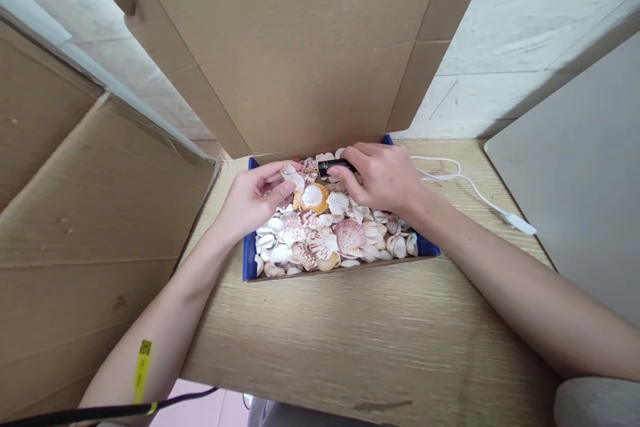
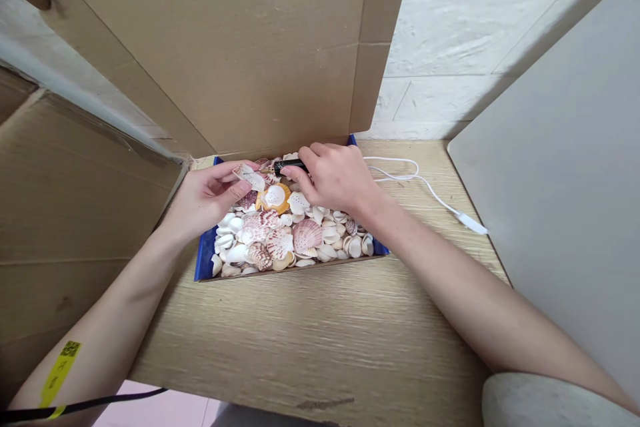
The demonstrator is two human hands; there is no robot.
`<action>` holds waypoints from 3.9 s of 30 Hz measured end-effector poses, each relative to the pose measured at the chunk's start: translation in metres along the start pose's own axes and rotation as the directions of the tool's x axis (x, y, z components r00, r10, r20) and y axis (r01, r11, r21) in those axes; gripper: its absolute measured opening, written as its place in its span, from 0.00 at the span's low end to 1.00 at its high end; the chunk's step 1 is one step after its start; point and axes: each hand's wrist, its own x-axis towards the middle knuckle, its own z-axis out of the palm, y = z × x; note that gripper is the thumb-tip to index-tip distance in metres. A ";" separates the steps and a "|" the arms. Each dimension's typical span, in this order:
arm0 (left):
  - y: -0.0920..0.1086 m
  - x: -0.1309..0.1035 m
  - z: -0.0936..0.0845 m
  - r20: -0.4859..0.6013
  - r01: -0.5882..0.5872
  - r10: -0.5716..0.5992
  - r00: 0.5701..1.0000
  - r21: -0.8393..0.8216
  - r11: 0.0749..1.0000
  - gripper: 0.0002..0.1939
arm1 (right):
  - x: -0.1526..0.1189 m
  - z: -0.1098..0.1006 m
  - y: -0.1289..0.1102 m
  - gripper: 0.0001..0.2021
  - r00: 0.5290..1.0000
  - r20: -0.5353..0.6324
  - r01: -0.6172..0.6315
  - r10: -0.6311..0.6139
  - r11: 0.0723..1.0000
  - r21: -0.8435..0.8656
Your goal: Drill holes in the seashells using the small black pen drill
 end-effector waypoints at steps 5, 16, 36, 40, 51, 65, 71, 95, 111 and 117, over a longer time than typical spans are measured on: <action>0.002 0.001 0.002 -0.041 -0.014 0.015 0.999 0.028 1.000 0.17 | 0.000 0.002 0.002 0.24 0.999 -0.033 0.019 -0.020 0.999 -0.030; -0.001 0.000 -0.003 0.070 0.033 -0.038 0.997 0.071 0.997 0.23 | 0.003 0.004 0.010 0.20 0.927 -0.297 0.203 -0.230 0.972 -0.118; 0.004 -0.001 -0.001 -0.025 0.017 -0.017 1.000 0.000 1.000 0.20 | 0.000 0.000 0.004 0.25 0.995 -0.081 0.058 -0.058 0.998 -0.005; 0.002 -0.001 -0.001 -0.001 0.002 -0.002 1.000 0.059 0.998 0.21 | 0.002 0.001 0.006 0.23 0.965 -0.188 0.176 -0.182 0.983 -0.050; 0.007 -0.002 0.000 -0.016 0.039 -0.039 0.999 0.038 0.999 0.20 | 0.003 0.001 0.005 0.15 0.972 -0.160 0.175 -0.174 0.985 -0.013; 0.002 0.001 -0.001 -0.066 -0.017 0.018 0.998 0.024 1.000 0.22 | 0.000 0.002 0.004 0.21 0.999 -0.001 0.042 -0.042 0.999 -0.027; -0.002 0.003 -0.001 -0.091 -0.040 0.040 0.995 0.003 0.999 0.21 | 0.000 0.002 0.005 0.27 0.998 -0.060 0.021 -0.021 1.000 -0.012; -0.002 0.003 -0.003 -0.032 -0.013 0.010 0.999 -0.083 0.996 0.25 | 0.003 0.004 0.009 0.20 0.949 -0.224 0.208 -0.220 0.975 -0.079; 0.005 0.001 -0.009 0.148 0.036 -0.024 0.989 -0.076 0.996 0.20 | 0.003 0.003 0.012 0.15 0.821 -0.450 0.299 -0.352 0.936 -0.185; 0.000 0.002 -0.012 0.129 0.041 -0.032 0.991 -0.066 0.997 0.22 | 0.002 0.002 0.009 0.19 0.899 -0.356 0.220 -0.257 0.965 -0.142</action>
